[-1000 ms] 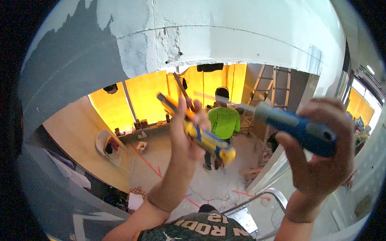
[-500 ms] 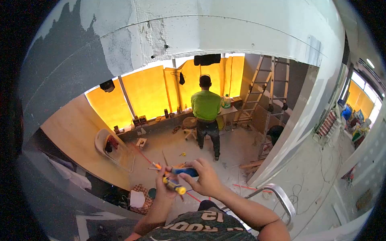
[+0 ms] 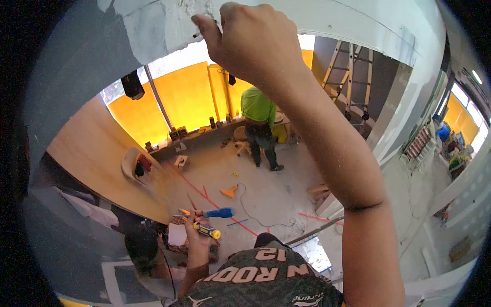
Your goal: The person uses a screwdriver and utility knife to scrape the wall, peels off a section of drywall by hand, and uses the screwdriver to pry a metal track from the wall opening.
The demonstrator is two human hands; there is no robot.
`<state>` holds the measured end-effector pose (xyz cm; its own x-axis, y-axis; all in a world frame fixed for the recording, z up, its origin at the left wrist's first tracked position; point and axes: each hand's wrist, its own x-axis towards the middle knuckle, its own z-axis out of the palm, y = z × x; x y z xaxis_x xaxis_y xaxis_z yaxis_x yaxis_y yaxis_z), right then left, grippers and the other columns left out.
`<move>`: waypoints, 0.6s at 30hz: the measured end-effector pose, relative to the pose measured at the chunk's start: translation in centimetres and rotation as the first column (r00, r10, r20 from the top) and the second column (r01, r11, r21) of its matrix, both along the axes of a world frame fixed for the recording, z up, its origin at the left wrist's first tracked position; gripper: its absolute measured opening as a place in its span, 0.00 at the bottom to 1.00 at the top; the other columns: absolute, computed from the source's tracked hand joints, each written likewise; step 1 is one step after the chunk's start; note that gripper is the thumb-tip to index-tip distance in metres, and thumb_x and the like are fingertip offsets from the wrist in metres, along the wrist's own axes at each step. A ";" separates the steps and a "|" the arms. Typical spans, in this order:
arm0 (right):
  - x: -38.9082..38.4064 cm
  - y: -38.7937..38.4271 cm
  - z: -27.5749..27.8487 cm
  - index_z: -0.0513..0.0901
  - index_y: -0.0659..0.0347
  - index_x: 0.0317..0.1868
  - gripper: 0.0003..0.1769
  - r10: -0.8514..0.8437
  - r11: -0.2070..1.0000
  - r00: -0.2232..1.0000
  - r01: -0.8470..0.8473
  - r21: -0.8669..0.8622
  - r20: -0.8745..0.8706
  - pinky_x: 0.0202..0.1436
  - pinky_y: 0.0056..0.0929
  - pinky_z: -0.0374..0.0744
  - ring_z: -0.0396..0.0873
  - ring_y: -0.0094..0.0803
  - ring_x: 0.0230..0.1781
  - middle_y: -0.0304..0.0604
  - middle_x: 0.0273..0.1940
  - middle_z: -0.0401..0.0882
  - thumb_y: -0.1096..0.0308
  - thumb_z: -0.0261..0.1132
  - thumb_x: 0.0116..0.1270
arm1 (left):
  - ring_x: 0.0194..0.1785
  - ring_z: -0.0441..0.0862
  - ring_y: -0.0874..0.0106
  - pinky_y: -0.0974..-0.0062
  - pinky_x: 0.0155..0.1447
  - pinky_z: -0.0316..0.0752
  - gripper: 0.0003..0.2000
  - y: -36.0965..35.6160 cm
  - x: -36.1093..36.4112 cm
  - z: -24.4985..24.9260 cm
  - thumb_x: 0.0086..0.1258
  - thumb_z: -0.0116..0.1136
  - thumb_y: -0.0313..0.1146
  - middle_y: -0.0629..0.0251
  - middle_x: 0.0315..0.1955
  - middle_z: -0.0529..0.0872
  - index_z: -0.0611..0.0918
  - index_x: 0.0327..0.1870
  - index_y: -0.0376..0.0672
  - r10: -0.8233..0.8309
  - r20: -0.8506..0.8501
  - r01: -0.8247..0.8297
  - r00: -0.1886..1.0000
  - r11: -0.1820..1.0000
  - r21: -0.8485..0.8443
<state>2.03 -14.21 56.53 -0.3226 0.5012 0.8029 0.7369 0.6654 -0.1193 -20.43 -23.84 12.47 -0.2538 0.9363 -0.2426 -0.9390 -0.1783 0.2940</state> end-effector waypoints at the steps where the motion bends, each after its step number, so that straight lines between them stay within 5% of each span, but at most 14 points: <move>1: -0.6 0.3 -0.5 0.78 0.64 0.27 0.22 0.032 0.997 0.999 -0.031 0.070 -0.013 0.22 0.43 0.77 0.78 0.43 0.14 0.49 0.14 0.76 0.55 0.57 0.76 | 0.22 0.78 0.81 0.85 0.27 0.78 0.12 -0.3 -1.1 -1.1 0.71 0.64 0.42 0.73 0.21 0.79 0.78 0.33 0.44 -0.034 0.059 0.034 0.998 0.999 0.009; 2: -0.9 1.1 -0.9 0.78 0.64 0.27 0.22 0.037 0.997 0.999 -0.036 0.062 -0.004 0.22 0.43 0.77 0.78 0.43 0.14 0.49 0.14 0.76 0.55 0.57 0.76 | 0.22 0.78 0.80 0.84 0.27 0.78 0.14 -0.4 -1.5 -1.9 0.70 0.65 0.43 0.73 0.20 0.77 0.78 0.33 0.43 -0.069 0.115 0.067 0.991 0.998 0.020; 5: -1.8 2.3 -1.9 0.77 0.65 0.28 0.20 -0.115 0.900 0.991 0.132 0.415 -0.066 0.27 0.43 0.79 0.79 0.46 0.17 0.48 0.15 0.78 0.58 0.57 0.75 | 0.22 0.77 0.81 0.84 0.28 0.78 0.13 -0.8 -1.8 -3.0 0.71 0.64 0.42 0.72 0.21 0.76 0.77 0.33 0.44 -0.009 0.100 0.013 0.995 0.999 -0.042; 7: -1.5 0.2 -2.0 0.78 0.65 0.30 0.15 -0.061 0.956 0.996 0.079 0.282 -0.072 0.32 0.43 0.80 0.80 0.46 0.20 0.49 0.20 0.79 0.63 0.59 0.73 | 0.24 0.77 0.81 0.84 0.29 0.77 0.12 -0.7 -2.2 -4.9 0.73 0.63 0.41 0.72 0.24 0.75 0.76 0.34 0.43 -0.003 0.106 0.008 0.994 0.999 -0.047; 9: -1.6 2.4 -2.0 0.81 0.64 0.32 0.17 -0.107 0.957 0.992 0.122 0.263 -0.072 0.34 0.41 0.79 0.81 0.47 0.24 0.50 0.23 0.80 0.57 0.60 0.72 | 0.25 0.76 0.81 0.83 0.29 0.76 0.12 -0.1 -1.5 -6.0 0.73 0.62 0.40 0.71 0.25 0.76 0.76 0.34 0.44 0.018 0.122 -0.012 0.992 0.999 -0.050; 10: -1.3 5.3 -2.1 0.82 0.62 0.31 0.25 -0.197 0.902 0.978 0.210 0.376 -0.075 0.31 0.39 0.77 0.81 0.48 0.23 0.51 0.22 0.80 0.47 0.60 0.73 | 0.25 0.76 0.81 0.82 0.29 0.75 0.11 0.0 -1.2 -6.0 0.73 0.62 0.39 0.71 0.26 0.76 0.76 0.35 0.44 0.002 0.126 0.004 0.992 0.999 -0.049; 14: -1.0 6.0 -2.2 0.81 0.61 0.37 0.23 -0.080 0.932 0.996 0.086 0.353 -0.030 0.35 0.41 0.76 0.80 0.43 0.26 0.52 0.26 0.80 0.48 0.56 0.76 | 0.26 0.74 0.79 0.79 0.31 0.73 0.11 -0.5 2.0 -3.4 0.73 0.61 0.41 0.70 0.28 0.76 0.75 0.35 0.45 -0.075 0.121 0.083 0.990 0.995 -0.058; 16: -1.4 5.3 -2.0 0.80 0.62 0.34 0.23 -0.095 0.919 0.994 0.108 0.380 -0.053 0.39 0.48 0.78 0.81 0.59 0.33 0.57 0.28 0.81 0.49 0.56 0.75 | 0.26 0.74 0.79 0.78 0.30 0.72 0.12 -0.5 2.9 -4.4 0.72 0.61 0.42 0.70 0.28 0.76 0.75 0.35 0.46 -0.188 0.180 0.195 0.965 0.981 -0.020; 18: -1.2 5.7 -1.8 0.80 0.62 0.35 0.23 -0.083 0.939 0.995 0.095 0.331 -0.050 0.40 0.50 0.77 0.80 0.60 0.36 0.58 0.31 0.81 0.49 0.56 0.75 | 0.26 0.75 0.79 0.77 0.30 0.72 0.11 -0.4 4.1 -4.3 0.73 0.61 0.41 0.70 0.29 0.77 0.74 0.37 0.47 -0.207 0.238 0.224 0.949 0.973 -0.045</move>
<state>0.87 -8.51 54.75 -0.2581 0.2286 0.9387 0.7942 0.6034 0.0714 -16.36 -24.22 8.19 0.0230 0.9408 -0.3383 -0.9963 0.0496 0.0702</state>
